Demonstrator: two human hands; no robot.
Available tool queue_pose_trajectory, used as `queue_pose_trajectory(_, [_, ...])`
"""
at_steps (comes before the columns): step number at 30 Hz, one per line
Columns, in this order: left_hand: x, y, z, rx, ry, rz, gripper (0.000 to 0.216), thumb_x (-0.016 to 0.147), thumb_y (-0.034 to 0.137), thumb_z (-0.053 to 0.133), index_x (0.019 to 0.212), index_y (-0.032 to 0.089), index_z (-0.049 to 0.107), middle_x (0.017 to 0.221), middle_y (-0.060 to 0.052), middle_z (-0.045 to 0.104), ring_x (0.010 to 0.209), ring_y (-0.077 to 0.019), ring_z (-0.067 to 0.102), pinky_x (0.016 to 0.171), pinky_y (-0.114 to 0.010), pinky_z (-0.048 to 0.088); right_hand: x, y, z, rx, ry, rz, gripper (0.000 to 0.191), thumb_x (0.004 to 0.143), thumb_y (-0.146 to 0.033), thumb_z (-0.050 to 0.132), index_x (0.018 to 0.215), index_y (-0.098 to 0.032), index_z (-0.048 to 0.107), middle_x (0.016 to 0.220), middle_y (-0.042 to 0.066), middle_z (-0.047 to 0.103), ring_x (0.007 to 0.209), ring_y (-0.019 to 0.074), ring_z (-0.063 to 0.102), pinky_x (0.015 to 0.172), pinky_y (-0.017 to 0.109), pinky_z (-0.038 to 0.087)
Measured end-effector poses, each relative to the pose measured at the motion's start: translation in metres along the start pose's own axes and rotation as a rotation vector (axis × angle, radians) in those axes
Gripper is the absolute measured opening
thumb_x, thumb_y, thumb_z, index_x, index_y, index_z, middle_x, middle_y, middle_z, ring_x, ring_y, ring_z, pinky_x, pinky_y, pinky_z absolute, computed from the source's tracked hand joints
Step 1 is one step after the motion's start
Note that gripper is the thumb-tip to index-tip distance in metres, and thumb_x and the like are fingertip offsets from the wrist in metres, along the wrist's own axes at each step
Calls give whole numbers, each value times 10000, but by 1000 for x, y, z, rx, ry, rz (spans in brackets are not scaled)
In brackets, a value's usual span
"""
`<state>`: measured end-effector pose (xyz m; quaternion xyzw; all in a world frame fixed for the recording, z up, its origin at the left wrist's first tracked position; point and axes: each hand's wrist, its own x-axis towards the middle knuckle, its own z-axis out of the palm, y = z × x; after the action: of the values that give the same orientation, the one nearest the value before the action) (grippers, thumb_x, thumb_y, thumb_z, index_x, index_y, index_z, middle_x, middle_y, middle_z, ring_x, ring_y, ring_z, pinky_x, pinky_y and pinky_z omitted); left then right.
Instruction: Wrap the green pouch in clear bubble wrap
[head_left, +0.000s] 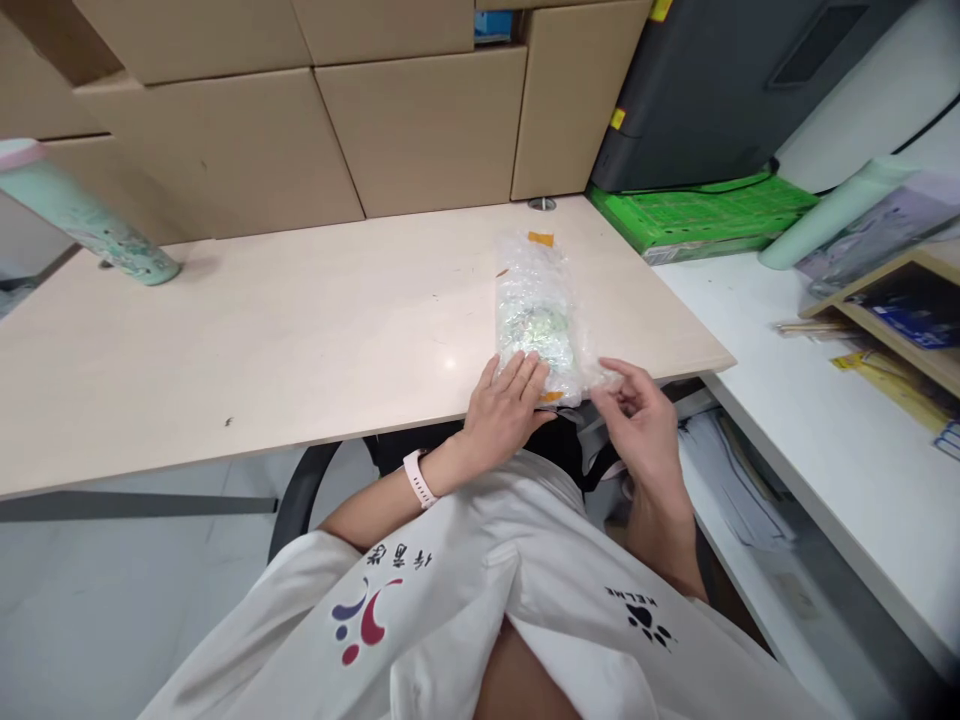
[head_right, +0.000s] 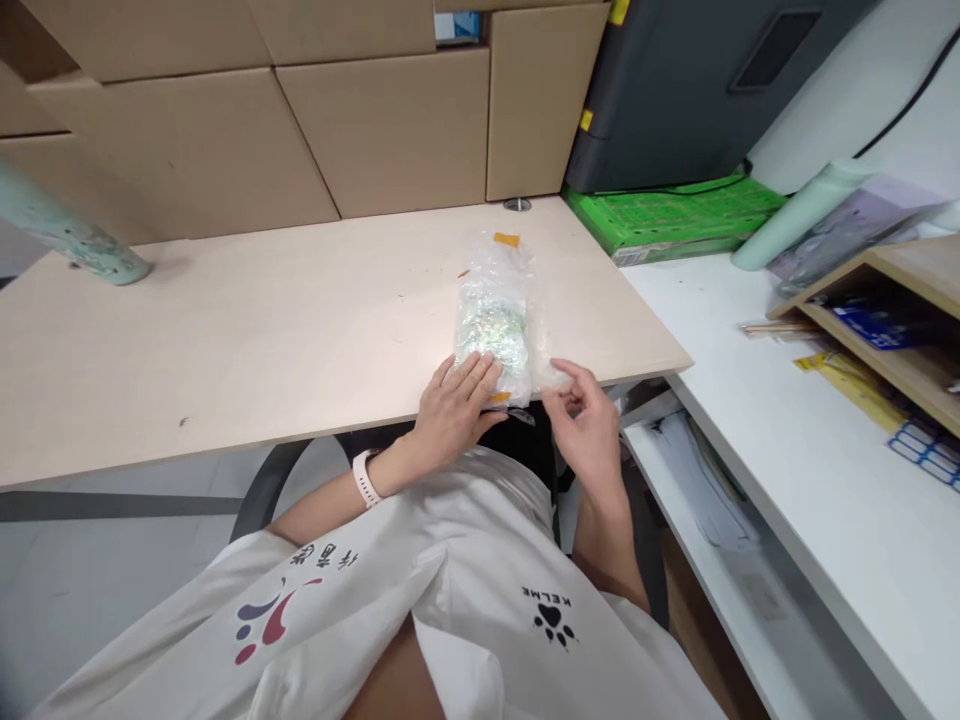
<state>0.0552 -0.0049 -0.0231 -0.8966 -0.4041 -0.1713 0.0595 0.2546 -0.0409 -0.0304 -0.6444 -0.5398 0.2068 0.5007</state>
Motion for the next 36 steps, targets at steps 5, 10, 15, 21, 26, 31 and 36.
queue_pose_trajectory(5, [3,0,-5,105,-50,34,462,1037,166,390,1485,121,495,1537,-114,523,1432,-243,505,1189,-419,425,-5,7,9,283,24,221,756,863,-604,659,1488,-213,492,800,64,719,694,267,715,676,471,614])
queue_pose_trajectory(10, [2,13,-21,125,-50,37,403,999,84,423,1361,97,597,1389,-143,658,1276,-243,648,1027,-368,555,-17,-8,29,514,-21,373,923,824,-666,667,1566,-206,366,1247,162,694,973,320,734,734,483,643])
queue_pose_trajectory(15, [-13,25,-35,74,-19,18,375,983,74,444,1318,89,612,1304,-123,715,1155,-226,713,857,-331,625,-32,-29,37,395,28,223,981,833,-599,702,1622,-310,196,1712,104,161,1474,352,410,1084,522,507])
queue_pose_trajectory(21, [-21,17,-30,-55,90,-66,360,1001,151,489,1340,149,610,1282,-93,730,1043,-210,759,683,-283,632,-38,-45,44,715,59,161,991,860,-524,713,1621,-401,90,1576,94,466,1418,273,503,1050,486,537])
queue_pose_trajectory(26, [-22,16,-26,-35,158,-29,350,1006,141,474,1325,119,617,1292,-111,721,1049,-209,759,700,-282,635,-38,-51,40,852,-113,335,787,831,-600,708,1519,-326,441,1381,68,649,1246,255,641,975,405,591])
queue_pose_trajectory(31, [-23,22,-28,-7,111,54,327,988,99,476,1268,72,642,1305,-145,708,1128,-250,731,804,-350,647,-33,-44,35,592,-122,247,848,806,-435,785,1550,-357,387,1538,33,518,1386,266,527,1154,485,460])
queue_pose_trajectory(36, [-25,-4,-58,-274,-72,178,437,1012,358,518,1385,135,568,1400,-119,655,1266,-274,656,912,-394,630,-23,-34,33,423,-68,151,663,819,-352,733,1451,-323,533,1543,21,510,1430,284,466,1173,489,430])
